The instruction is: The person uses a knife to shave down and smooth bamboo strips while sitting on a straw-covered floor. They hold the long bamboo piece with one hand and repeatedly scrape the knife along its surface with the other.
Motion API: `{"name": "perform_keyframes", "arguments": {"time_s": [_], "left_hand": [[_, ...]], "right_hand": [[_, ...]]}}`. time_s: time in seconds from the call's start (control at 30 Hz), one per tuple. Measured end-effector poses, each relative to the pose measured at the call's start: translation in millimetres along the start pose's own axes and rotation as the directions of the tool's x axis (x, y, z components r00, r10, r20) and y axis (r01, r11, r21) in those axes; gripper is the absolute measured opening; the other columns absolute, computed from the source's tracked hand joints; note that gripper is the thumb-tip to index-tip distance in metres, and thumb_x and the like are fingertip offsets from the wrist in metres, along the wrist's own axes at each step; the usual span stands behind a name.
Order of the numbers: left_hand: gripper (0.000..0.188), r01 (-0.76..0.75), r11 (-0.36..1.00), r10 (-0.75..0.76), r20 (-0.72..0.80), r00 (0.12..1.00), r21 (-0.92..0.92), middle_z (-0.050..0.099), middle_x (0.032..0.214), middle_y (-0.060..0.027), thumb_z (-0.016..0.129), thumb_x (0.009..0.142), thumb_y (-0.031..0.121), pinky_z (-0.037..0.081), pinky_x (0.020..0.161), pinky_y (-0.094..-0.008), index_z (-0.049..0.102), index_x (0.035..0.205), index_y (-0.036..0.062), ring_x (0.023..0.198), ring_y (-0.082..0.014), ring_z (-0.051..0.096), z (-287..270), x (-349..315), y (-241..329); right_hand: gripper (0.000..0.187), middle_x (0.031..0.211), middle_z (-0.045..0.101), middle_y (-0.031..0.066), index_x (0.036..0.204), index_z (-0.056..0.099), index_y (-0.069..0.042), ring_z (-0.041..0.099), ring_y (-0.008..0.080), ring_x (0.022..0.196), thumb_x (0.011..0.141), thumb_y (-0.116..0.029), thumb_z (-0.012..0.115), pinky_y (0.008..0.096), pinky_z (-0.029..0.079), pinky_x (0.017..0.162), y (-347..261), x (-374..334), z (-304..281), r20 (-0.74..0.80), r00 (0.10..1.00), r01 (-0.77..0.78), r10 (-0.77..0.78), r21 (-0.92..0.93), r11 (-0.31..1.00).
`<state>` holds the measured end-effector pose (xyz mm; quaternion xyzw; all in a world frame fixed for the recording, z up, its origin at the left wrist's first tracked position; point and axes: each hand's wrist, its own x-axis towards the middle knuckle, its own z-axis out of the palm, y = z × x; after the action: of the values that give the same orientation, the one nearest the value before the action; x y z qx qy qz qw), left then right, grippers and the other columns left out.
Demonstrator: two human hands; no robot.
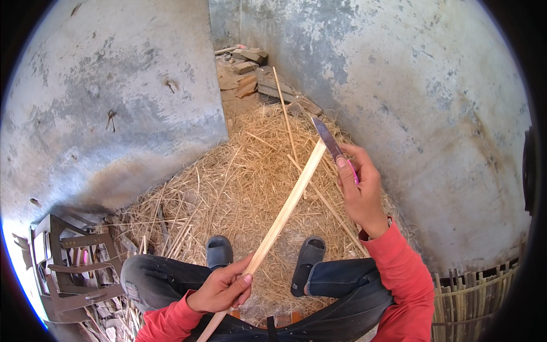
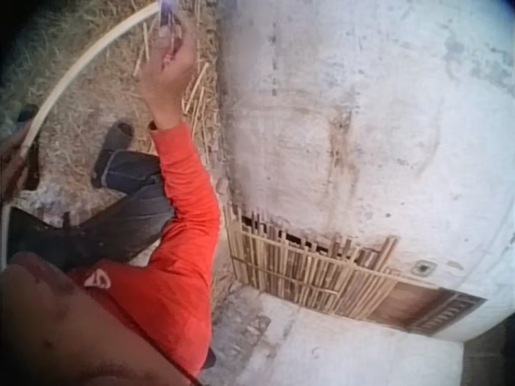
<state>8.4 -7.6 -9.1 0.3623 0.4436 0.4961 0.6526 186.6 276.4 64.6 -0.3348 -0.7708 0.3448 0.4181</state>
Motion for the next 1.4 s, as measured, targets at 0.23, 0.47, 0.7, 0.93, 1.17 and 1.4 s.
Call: {"name": "perform_keyframes", "arguments": {"time_s": [0.23, 0.47, 0.7, 0.93, 1.17, 1.4], "left_hand": [[0.054, -0.058, 0.998, 0.059, -0.061, 0.996, 0.017, 0.046, 0.068, 0.0017, 0.042, 0.112, 0.013, 0.037, 0.049, -0.0225, 0.024, 0.162, 0.0058, 0.053, -0.0056, 0.042, 4, 0, 2], [0.052, -0.063, 0.991, 0.055, -0.066, 0.996, -0.117, 0.044, 0.067, 0.0026, 0.043, 0.111, 0.01, 0.034, 0.047, -0.0224, 0.029, 0.16, 0.0049, 0.052, -0.0054, 0.04, 2, -4, 6], [0.051, -0.116, 0.989, 0.105, -0.107, 0.989, -0.096, 0.042, 0.067, 0.0036, 0.045, 0.11, 0.009, 0.033, 0.047, -0.023, 0.033, 0.159, 0.0055, 0.052, -0.0055, 0.039, 2, -1, 8], [0.051, -0.105, 0.98, 0.083, -0.133, 0.988, -0.167, 0.041, 0.064, 0.0029, 0.045, 0.11, 0.008, 0.032, 0.044, -0.0231, 0.034, 0.159, 0.0078, 0.05, -0.0054, 0.037, -4, -5, 10], [0.05, -0.11, 0.978, 0.092, -0.107, 0.99, -0.176, 0.038, 0.059, 0.003, 0.044, 0.11, 0.009, 0.033, 0.043, -0.0226, 0.033, 0.159, 0.006, 0.048, -0.0053, 0.036, -5, -3, 11], [0.049, -0.114, 0.98, 0.086, -0.166, 0.982, -0.165, 0.037, 0.057, 0.0026, 0.044, 0.11, 0.01, 0.031, 0.043, -0.0229, 0.034, 0.158, 0.0036, 0.046, -0.0054, 0.032, -2, -1, 18]], "right_hand": [[0.039, 0.067, 0.052, 0.0022, 0.14, 0.063, -0.009, 0.044, 0.0083, 0.059, 0.101, -0.008, 0.059, 0.0274, 0.041, 0.057, 9, 5, -3, 0.079, 0.968, 0.245, -0.24, -0.059, 0.968], [0.041, 0.061, 0.05, 0.0053, 0.14, 0.063, -0.01, 0.044, 0.0093, 0.052, 0.1, -0.005, 0.059, 0.0291, 0.04, 0.05, 6, -9, 5, 0.188, 0.94, 0.298, -0.283, -0.052, 0.953], [0.039, 0.075, 0.067, 0.0128, 0.137, 0.064, -0.003, 0.05, 0.0108, 0.052, 0.098, -0.002, 0.059, 0.0283, 0.04, 0.05, 7, 1, 20, 0.127, 0.919, 0.383, -0.373, -0.075, 0.921], [0.034, 0.07, 0.064, 0.0129, 0.131, 0.066, 0.001, 0.053, 0.0127, 0.051, 0.098, -0.002, 0.06, 0.0295, 0.042, 0.051, -4, -31, 37, 0.272, 0.869, 0.438, -0.414, -0.032, 0.898], [0.039, 0.065, 0.061, 0.0112, 0.139, 0.06, 0.001, 0.052, 0.0094, 0.053, 0.101, -0.006, 0.056, 0.0285, 0.044, 0.053, -11, -12, 30, 0.194, 0.965, 0.192, -0.178, -0.054, 0.98], [0.039, 0.069, 0.062, 0.0102, 0.14, 0.06, -0.001, 0.054, 0.0114, 0.054, 0.102, -0.006, 0.057, 0.0292, 0.045, 0.053, -16, -68, 56, 0.501, 0.733, 0.482, -0.461, 0.097, 0.871]]}}
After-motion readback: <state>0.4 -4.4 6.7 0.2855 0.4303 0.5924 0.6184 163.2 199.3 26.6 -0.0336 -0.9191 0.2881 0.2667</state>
